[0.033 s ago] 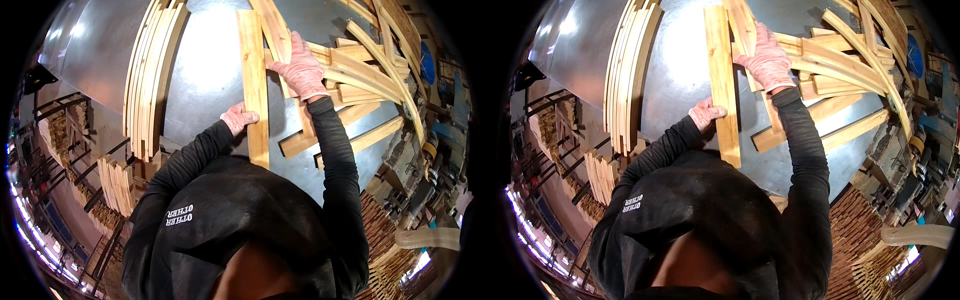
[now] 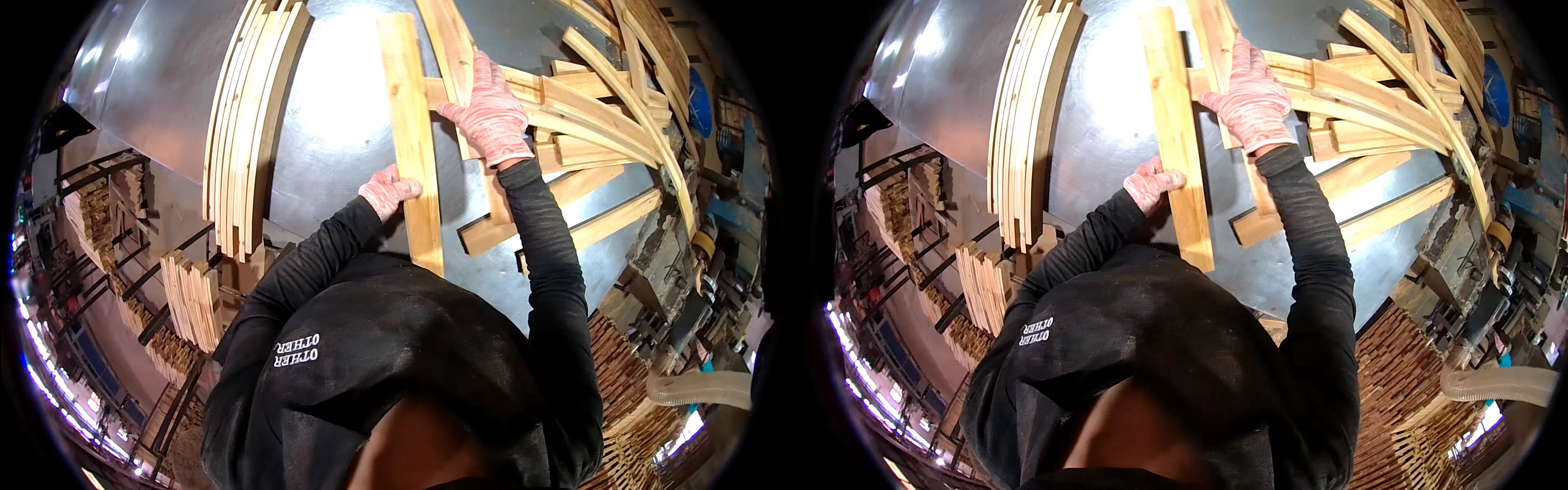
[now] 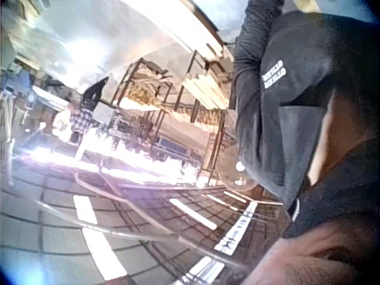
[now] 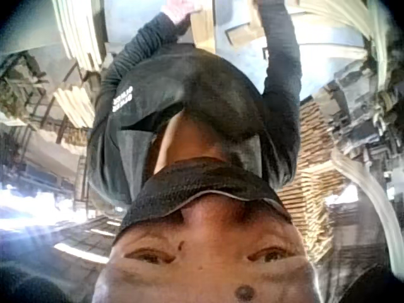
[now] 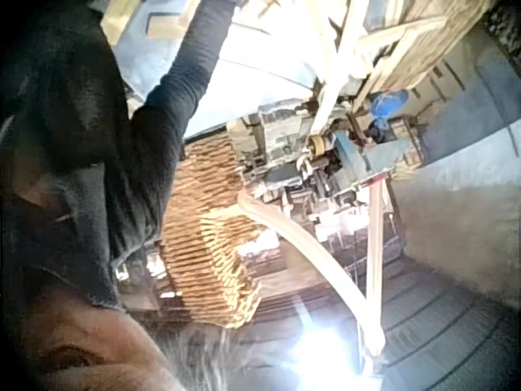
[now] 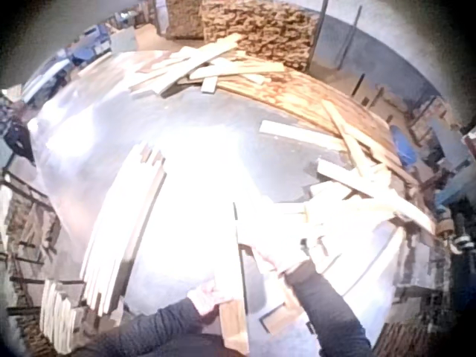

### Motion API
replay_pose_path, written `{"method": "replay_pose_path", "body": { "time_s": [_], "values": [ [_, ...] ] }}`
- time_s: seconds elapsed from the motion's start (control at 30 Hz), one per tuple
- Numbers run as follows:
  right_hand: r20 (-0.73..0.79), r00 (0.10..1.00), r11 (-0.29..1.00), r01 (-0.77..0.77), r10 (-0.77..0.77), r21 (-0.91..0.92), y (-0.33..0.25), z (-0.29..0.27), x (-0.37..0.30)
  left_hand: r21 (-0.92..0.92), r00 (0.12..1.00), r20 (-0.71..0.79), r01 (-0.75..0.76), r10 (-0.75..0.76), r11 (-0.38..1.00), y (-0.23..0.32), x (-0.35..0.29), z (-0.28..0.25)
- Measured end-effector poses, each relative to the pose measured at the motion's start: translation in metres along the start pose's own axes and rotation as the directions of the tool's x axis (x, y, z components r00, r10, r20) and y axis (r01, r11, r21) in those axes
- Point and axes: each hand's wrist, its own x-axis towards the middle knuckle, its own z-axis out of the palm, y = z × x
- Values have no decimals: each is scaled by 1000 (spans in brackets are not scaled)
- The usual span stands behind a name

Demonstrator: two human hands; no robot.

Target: The person repeatedly picks up thin wooden planks from a large pile on a metal table and stacks them into a neat pile. They handle the planks one by one or in small groups, aligning them before placing them onto the growing stack.

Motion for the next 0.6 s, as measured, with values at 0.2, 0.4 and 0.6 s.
{"method": "replay_pose_path", "body": {
  "time_s": [0.2, 0.4, 0.6],
  "values": [
    [-19, 996, 982, -85, 83, -167, -15, 0, -16, 221, 992, -97, -61, 84, 973, 49, 9, -42],
    [157, 972, 966, 136, -173, 221, -53, -10, -97, -458, 986, -123, 44, -112, 888, 58, 44, -21],
    [-111, 976, 934, -212, 188, -286, 8, -9, -93, -52, 957, -288, -44, 27, 998, 42, 38, -33]
  ]
}}
